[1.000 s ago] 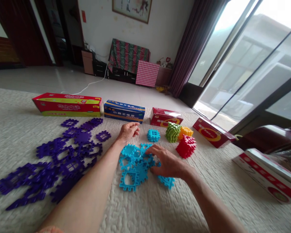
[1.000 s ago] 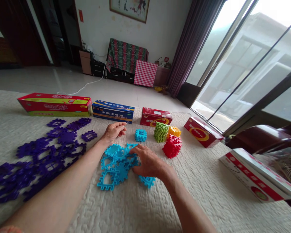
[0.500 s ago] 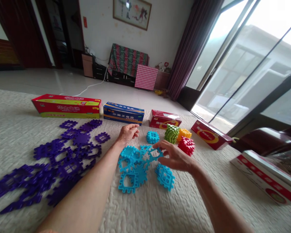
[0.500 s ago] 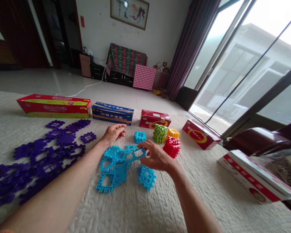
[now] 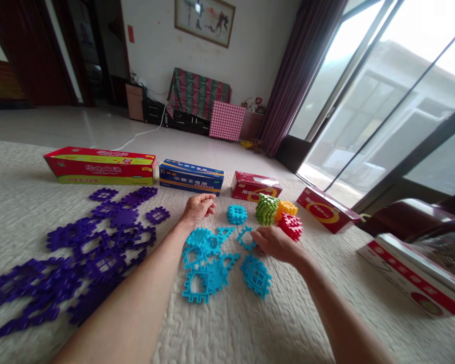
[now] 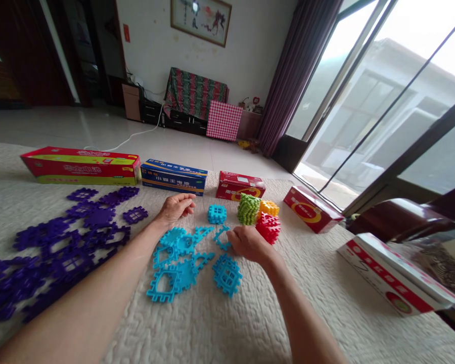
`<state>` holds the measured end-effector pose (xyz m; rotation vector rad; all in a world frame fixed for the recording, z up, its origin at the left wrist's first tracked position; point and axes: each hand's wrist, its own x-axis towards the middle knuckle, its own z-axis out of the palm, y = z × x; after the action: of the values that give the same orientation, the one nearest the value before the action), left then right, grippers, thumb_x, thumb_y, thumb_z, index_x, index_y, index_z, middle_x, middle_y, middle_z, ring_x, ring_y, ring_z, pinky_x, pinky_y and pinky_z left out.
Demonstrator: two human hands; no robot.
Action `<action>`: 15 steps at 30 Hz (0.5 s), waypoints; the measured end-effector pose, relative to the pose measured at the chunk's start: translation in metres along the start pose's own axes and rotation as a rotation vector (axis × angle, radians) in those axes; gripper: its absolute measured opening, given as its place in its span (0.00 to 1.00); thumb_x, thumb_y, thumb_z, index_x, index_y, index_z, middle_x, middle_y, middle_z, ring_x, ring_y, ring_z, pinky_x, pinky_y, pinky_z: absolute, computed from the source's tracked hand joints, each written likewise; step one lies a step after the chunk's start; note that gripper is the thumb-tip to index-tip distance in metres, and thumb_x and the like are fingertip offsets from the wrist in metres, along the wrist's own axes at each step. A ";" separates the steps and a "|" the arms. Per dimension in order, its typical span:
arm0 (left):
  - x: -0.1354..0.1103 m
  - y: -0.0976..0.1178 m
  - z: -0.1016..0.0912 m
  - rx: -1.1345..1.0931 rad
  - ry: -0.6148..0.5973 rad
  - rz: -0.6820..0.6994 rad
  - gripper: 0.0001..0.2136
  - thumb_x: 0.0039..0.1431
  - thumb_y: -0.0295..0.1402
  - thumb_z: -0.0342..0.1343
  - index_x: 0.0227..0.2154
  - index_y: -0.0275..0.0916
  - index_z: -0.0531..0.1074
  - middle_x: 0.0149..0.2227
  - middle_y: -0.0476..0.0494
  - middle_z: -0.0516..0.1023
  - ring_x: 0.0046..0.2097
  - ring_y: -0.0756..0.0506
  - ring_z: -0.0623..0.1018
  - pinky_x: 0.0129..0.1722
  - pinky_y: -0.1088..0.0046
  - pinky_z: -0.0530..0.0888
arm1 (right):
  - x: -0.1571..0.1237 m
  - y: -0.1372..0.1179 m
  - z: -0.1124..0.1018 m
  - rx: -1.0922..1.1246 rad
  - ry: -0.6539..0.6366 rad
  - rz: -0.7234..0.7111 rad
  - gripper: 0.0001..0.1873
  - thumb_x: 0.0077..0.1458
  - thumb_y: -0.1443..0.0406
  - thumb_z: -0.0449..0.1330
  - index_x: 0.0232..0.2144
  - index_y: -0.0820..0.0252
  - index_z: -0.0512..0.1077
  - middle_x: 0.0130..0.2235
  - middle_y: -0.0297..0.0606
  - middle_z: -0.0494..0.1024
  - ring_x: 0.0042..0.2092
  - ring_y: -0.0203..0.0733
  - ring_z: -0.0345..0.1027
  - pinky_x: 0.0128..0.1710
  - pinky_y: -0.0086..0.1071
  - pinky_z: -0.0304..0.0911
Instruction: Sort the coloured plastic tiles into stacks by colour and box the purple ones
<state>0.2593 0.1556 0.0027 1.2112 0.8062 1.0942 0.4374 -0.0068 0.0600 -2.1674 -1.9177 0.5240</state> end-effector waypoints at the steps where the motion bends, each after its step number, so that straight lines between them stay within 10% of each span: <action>1: 0.000 0.000 0.000 0.000 -0.002 0.000 0.12 0.44 0.31 0.57 0.34 0.34 0.75 0.24 0.48 0.76 0.21 0.54 0.73 0.17 0.82 0.62 | 0.000 0.001 0.000 -0.083 0.047 0.007 0.22 0.60 0.58 0.47 0.18 0.60 0.65 0.19 0.35 0.69 0.21 0.32 0.59 0.22 0.28 0.52; 8: -0.001 0.001 0.001 -0.006 -0.004 0.004 0.13 0.44 0.31 0.58 0.35 0.34 0.75 0.24 0.48 0.76 0.21 0.54 0.73 0.17 0.82 0.62 | 0.002 0.001 0.010 -0.214 0.213 -0.059 0.26 0.48 0.49 0.60 0.43 0.61 0.71 0.38 0.44 0.74 0.36 0.42 0.68 0.32 0.31 0.59; 15: -0.002 0.003 0.001 -0.006 0.002 -0.007 0.12 0.44 0.31 0.57 0.34 0.34 0.75 0.24 0.49 0.76 0.20 0.54 0.73 0.18 0.82 0.62 | -0.003 -0.008 0.008 -0.189 0.148 -0.137 0.17 0.45 0.63 0.61 0.40 0.60 0.71 0.37 0.41 0.73 0.36 0.42 0.69 0.36 0.34 0.62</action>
<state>0.2590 0.1538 0.0056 1.2012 0.8074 1.0911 0.4268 -0.0090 0.0564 -2.0947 -2.0864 0.1594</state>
